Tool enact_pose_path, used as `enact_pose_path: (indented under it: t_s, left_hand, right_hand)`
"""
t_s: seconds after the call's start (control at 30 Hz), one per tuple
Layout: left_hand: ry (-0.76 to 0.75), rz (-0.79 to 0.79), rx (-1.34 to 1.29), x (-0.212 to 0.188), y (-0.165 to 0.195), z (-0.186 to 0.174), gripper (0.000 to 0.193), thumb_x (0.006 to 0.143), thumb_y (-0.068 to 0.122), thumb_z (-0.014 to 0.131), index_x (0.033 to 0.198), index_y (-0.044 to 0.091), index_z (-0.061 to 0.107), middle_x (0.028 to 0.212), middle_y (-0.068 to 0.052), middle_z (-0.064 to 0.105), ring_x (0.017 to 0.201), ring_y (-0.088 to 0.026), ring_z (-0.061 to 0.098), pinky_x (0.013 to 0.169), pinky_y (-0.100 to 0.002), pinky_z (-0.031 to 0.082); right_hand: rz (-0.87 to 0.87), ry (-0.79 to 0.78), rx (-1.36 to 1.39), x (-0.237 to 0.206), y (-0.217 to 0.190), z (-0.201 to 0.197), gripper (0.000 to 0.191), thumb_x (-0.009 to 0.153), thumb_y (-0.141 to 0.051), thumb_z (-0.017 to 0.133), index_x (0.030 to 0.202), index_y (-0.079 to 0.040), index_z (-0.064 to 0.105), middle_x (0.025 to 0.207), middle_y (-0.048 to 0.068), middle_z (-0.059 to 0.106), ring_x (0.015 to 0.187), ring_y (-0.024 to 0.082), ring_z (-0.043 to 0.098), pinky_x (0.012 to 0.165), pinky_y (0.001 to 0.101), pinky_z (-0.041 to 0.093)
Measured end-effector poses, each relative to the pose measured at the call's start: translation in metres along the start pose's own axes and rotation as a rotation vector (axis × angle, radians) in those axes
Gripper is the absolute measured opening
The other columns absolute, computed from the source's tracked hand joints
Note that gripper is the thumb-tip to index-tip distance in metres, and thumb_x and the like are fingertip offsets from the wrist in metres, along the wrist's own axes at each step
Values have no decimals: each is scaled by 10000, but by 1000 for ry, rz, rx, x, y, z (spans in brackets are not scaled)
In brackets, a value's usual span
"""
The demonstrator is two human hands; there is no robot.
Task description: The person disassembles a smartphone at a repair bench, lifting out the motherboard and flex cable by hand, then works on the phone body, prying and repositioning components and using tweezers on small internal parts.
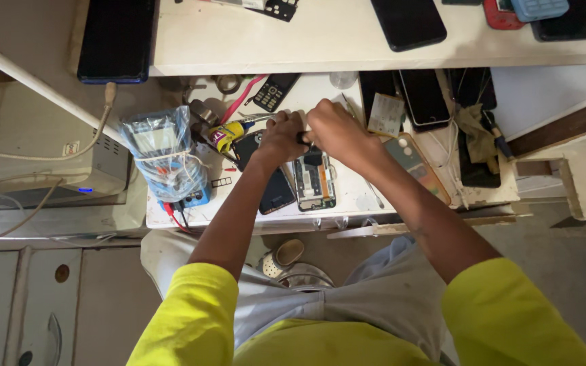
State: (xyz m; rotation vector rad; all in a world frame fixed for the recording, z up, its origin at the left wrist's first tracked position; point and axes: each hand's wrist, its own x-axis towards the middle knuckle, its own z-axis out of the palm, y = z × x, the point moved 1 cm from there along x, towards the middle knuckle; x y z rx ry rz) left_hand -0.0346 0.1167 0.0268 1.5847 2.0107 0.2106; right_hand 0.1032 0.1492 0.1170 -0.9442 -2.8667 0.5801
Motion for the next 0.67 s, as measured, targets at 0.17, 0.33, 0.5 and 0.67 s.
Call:
enact_pose_path:
  t_s: [0.17,0.33,0.5,0.67]
  left_hand:
    - [25,20,-11,1,-1,0,711,791,299,837,1392,120,503,1453,-164,446,1338,-436,437,1110,-483,417]
    - [70,122,6,0,-4,1,705,758,278,827,1385,178,520,1420,-126,490,1362,-397,429,1127,-481,392]
    - [23,44,25,0,-2,1,678,762,299,834,1360,175,541,1456,-142,448,1331,-435,434,1096,-478,424]
    - [45,64,21,1,-6,4,726,805,331,825,1408,105,489,1437,-188,458,1307,-447,476,1089,-490,438]
  right_hand:
    - [-134,19,44,-4,7,-2,230,785,-81,813,787,102,674,851,303,652,795,437,695,685,464,555]
    - [-384,187,154,-5,7,2,171,657,64,736,800,114,656,825,275,659,809,464,666,658,485,534]
    - [22,-31,-3,1,3,-3,182,865,3,706,730,118,667,738,271,647,656,328,721,589,427,582]
    - [18,-113,204,-8,-9,-24,275,841,-122,799,845,105,643,764,290,671,612,351,735,562,445,565]
